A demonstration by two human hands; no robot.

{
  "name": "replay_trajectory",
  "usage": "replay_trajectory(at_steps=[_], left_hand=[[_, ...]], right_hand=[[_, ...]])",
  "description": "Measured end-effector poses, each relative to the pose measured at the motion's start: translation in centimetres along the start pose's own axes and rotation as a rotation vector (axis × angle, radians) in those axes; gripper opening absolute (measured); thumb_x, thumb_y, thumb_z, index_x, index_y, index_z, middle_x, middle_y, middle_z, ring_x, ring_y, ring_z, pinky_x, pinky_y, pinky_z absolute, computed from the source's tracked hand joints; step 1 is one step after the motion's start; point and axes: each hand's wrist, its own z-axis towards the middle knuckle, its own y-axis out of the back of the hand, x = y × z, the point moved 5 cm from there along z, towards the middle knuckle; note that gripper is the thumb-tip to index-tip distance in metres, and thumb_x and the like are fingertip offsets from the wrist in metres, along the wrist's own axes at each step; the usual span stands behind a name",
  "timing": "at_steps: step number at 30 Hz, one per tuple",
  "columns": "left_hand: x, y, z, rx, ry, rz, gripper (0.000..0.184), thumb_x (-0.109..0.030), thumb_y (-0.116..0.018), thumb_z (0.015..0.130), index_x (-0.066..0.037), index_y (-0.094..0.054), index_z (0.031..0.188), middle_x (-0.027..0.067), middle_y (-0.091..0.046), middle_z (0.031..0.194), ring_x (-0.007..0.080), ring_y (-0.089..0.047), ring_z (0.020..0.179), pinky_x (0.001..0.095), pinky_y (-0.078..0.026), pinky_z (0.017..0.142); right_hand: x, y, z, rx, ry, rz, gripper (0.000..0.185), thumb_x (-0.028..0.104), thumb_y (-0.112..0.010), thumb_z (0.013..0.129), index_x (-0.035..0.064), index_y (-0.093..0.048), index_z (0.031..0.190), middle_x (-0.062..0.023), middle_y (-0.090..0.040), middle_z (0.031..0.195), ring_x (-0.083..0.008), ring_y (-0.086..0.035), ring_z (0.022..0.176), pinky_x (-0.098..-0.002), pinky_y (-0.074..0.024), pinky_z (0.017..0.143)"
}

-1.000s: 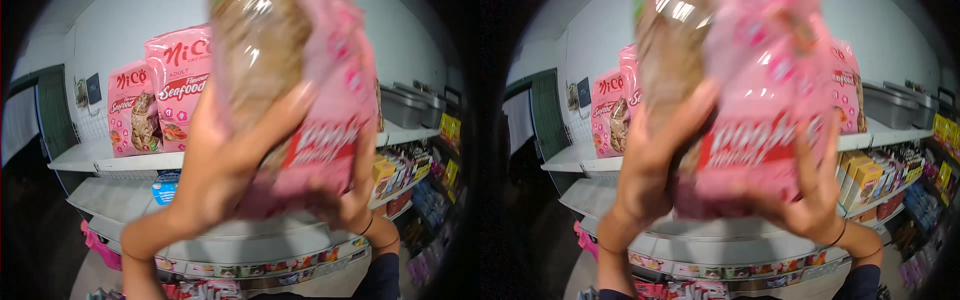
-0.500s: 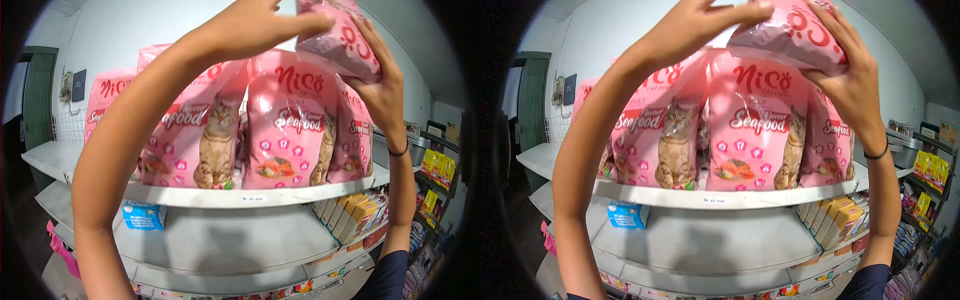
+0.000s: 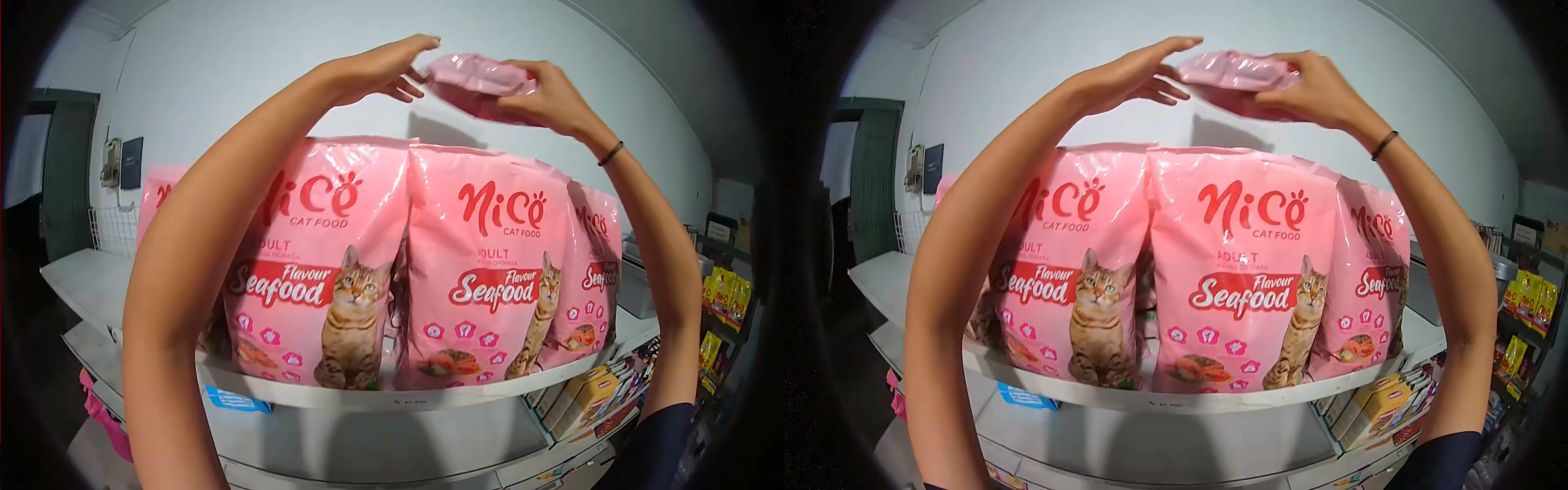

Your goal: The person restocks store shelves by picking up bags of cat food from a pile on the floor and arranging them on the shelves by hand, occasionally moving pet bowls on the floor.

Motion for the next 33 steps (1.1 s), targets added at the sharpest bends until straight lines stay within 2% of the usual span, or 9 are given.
replay_trajectory(at_steps=[3,6,10,15,19,22,28,30,33], left_hand=[[2.1,-1.1,1.2,0.28,0.279,-0.234,0.094,-0.065,-0.052,0.094,0.007,-0.031,0.15,0.0208,-0.06,0.122,0.0251,-0.06,0.118,0.0327,-0.049,0.101],[2.9,-3.5,1.1,0.367,0.172,-0.083,0.092,-0.05,-0.069,0.091,0.009,-0.028,0.149,0.0204,-0.059,0.123,0.0248,-0.063,0.112,0.033,-0.048,0.104],[4.3,-4.8,0.9,0.49,0.252,-0.114,0.089,-0.036,-0.081,0.084,0.009,-0.033,0.144,0.0216,-0.06,0.123,0.0242,-0.064,0.11,0.0342,-0.048,0.105],[3.8,-5.1,0.0,0.536,0.346,-0.022,0.077,-0.032,-0.081,0.084,0.006,-0.041,0.138,0.0203,-0.061,0.122,0.022,-0.064,0.104,0.0332,-0.05,0.098],[6.6,-5.8,-0.4,0.693,0.438,0.084,0.074,-0.037,-0.077,0.089,0.001,-0.042,0.142,0.0189,-0.058,0.131,0.0228,-0.056,0.123,0.0353,-0.046,0.104],[8.0,-6.5,-0.5,0.662,0.4,0.057,0.055,-0.031,-0.074,0.089,0.0,-0.052,0.128,0.0131,-0.065,0.117,0.0183,-0.062,0.096,0.0317,-0.05,0.088],[8.7,-6.7,-0.8,0.678,0.223,0.045,0.05,-0.029,-0.069,0.093,0.001,-0.057,0.132,0.0089,-0.067,0.122,0.0175,-0.063,0.102,0.0337,-0.052,0.089],[8.6,-6.7,-1.1,0.707,0.143,0.044,0.047,-0.027,-0.066,0.097,0.0,-0.06,0.134,0.0083,-0.069,0.122,0.0164,-0.064,0.104,0.0336,-0.053,0.089],[8.1,-6.1,-0.5,0.74,0.321,0.027,0.041,-0.025,-0.063,0.099,-0.001,-0.063,0.133,0.0087,-0.071,0.12,0.016,-0.065,0.105,0.0328,-0.053,0.091]], right_hand=[[-0.4,-3.1,0.3,0.23,-0.05,0.025,0.055,0.021,-0.08,0.074,-0.0035,-0.068,0.122,-0.0116,-0.075,0.096,-0.0138,-0.068,0.085,-0.0314,-0.0556,0.081],[-1.8,-4.9,0.3,0.28,0.008,0.019,0.055,0.023,-0.08,0.074,-0.0023,-0.069,0.122,-0.0137,-0.076,0.096,-0.0165,-0.069,0.084,-0.0324,-0.056,0.079],[-2.6,-6.2,-0.3,0.381,-0.033,0.048,0.056,0.027,-0.08,0.074,-0.0004,-0.07,0.122,-0.0157,-0.076,0.096,-0.0207,-0.071,0.083,-0.0339,-0.0562,0.077],[-3.3,-8.2,-1.6,0.505,-0.067,0.092,0.053,0.031,-0.078,0.079,0.0006,-0.071,0.122,-0.0158,-0.076,0.097,-0.0235,-0.071,0.083,-0.0361,-0.0559,0.077],[-4.6,-10.8,-1.9,0.62,0.053,0.176,0.04,0.029,-0.071,0.087,-0.0013,-0.073,0.114,-0.0133,-0.075,0.094,-0.0233,-0.068,0.078,-0.0379,-0.0541,0.072],[-5.5,-12.4,-3.0,0.796,0.018,0.26,0.032,0.025,-0.066,0.091,-0.0016,-0.073,0.108,-0.012,-0.075,0.093,-0.022,-0.066,0.077,-0.0383,-0.0516,0.069],[-7.8,-14.8,-2.8,0.983,0.013,0.248,0.027,0.022,-0.062,0.094,-0.0026,-0.072,0.098,-0.0081,-0.074,0.09,-0.0179,-0.06,0.074,-0.0379,-0.0474,0.065],[-10.6,-16.0,-2.3,1.062,0.163,0.407,0.029,0.022,-0.061,0.095,-0.0028,-0.072,0.103,-0.0076,-0.074,0.095,-0.0161,-0.06,0.077,-0.0376,-0.0482,0.066],[-10.7,-15.9,-3.0,1.059,0.135,0.506,0.033,0.025,-0.06,0.096,-0.0026,-0.072,0.108,-0.008,-0.074,0.101,-0.0149,-0.06,0.081,-0.0365,-0.0495,0.068]])
